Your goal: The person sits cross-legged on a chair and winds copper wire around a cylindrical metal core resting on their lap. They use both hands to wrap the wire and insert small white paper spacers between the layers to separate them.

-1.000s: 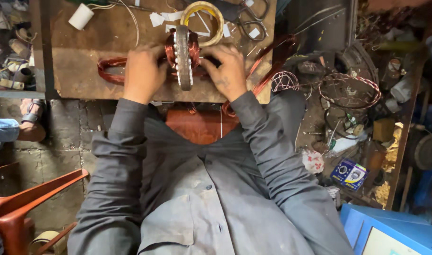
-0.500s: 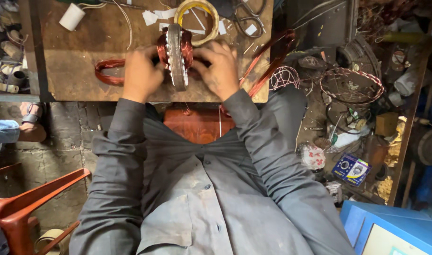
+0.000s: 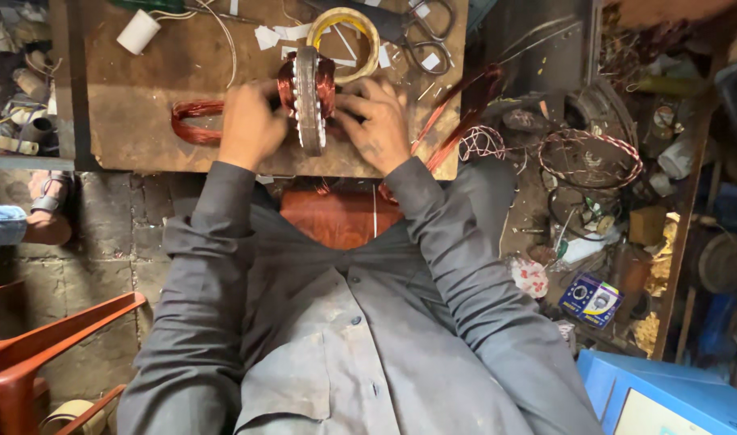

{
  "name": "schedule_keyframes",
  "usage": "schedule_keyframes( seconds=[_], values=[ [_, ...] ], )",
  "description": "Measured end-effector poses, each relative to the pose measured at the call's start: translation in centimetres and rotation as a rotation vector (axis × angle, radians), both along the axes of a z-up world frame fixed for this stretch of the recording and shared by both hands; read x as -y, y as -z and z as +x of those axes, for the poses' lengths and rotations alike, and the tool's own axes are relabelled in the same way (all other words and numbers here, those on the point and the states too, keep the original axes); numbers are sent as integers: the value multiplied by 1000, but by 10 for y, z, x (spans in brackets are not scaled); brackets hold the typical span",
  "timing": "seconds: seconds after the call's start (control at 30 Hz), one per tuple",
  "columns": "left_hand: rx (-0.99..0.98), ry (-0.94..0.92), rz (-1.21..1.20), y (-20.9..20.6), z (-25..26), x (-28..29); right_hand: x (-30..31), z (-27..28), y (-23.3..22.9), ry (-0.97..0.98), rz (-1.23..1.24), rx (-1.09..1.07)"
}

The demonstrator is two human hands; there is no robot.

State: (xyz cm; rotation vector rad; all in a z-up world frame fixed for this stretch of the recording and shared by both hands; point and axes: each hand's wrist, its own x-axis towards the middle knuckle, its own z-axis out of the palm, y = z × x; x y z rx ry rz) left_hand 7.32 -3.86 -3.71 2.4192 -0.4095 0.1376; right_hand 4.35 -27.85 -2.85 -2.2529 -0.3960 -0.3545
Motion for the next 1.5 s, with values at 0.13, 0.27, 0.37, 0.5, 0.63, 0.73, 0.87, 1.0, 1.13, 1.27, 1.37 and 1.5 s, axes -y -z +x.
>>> schedule_keyframes(
  seconds=[0.13, 0.27, 0.37, 0.5, 0.63, 0.73, 0.87, 1.0, 1.13, 1.27, 1.37, 1.5],
  values=[
    [40, -34, 87, 20, 4, -2, -2, -3, 1, 30, -23, 7],
    [47, -26, 110, 24, 7, -2, -5, -5, 3, 66, -52, 18],
    [-110, -29, 75, 15, 13, -1, -3, -4, 4, 50, -40, 40],
    [-176, 16, -92, 4, 17, -4, -2, -5, 8, 38, -42, 45],
    [-287, -26, -28, -3, 26, -2, -4, -4, 5, 65, -53, 59],
    [-341, -101, 39, -4, 30, 0, -4, -3, 4, 45, 6, 59],
    [-339, -43, 46, -8, 29, -9, -4, -5, 2, 54, 10, 71],
    [-422, 42, -87, -12, 29, -12, -2, -2, 0, 35, 142, 16],
    [-489, -44, -69, -14, 29, -11, -8, 0, -4, 160, 61, -115],
    [-535, -70, -87, -13, 30, -10, -12, 8, -11, 216, -5, -305],
    [-617, -89, -111, -13, 35, -10, -14, 15, -15, 260, -1, -409],
    [-501, -47, -37, -7, 37, -8, -16, 18, -12, 264, 12, -435]
  ],
)
